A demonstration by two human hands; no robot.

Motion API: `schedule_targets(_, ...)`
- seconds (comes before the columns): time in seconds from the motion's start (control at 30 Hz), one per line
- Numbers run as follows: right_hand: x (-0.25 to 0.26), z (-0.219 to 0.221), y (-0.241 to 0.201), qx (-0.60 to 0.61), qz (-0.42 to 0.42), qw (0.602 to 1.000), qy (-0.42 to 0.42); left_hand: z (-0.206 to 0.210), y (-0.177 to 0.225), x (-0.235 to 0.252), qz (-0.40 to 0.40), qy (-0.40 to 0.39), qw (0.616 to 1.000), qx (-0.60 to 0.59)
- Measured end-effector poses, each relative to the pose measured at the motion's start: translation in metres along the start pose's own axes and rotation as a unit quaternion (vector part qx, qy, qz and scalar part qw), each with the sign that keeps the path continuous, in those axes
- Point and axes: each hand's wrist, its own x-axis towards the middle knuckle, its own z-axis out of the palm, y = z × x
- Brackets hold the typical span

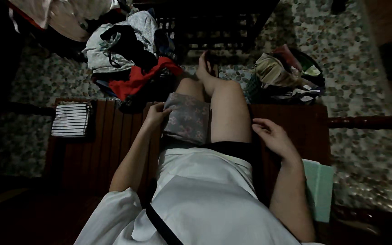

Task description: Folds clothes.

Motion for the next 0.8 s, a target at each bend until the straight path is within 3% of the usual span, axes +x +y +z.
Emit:
schedule_targets(0.17, 0.004, 0.017, -0.023, -0.008, -0.045, 0.998, -0.041, 0.014, 0.007, -0.004, -0.092, -0.027, 0.994, 0.046)
schedule_targets(0.3, 0.009, 0.027, -0.029, -0.030, -0.051, 0.997, -0.050, 0.016, 0.016, 0.001, -0.086, -0.035, 0.988, 0.120)
schedule_targets(0.4, 0.010, 0.028, -0.029, -0.023, -0.064, 0.996, -0.058, 0.016, 0.034, -0.008, -0.088, -0.085, 0.992, 0.002)
schedule_targets(0.53, 0.016, 0.025, -0.037, 0.011, -0.114, 0.991, -0.068, -0.004, 0.029, -0.017, -0.113, -0.120, 0.967, -0.194)
schedule_targets(0.67, 0.031, 0.030, -0.060, 0.021, -0.140, 0.985, -0.094, -0.046, 0.015, -0.035, -0.118, -0.126, 0.945, -0.277)
schedule_targets(0.8, 0.051, 0.046, -0.078, 0.008, -0.143, 0.983, -0.112, -0.112, -0.008, -0.051, -0.108, -0.060, 0.950, -0.287)
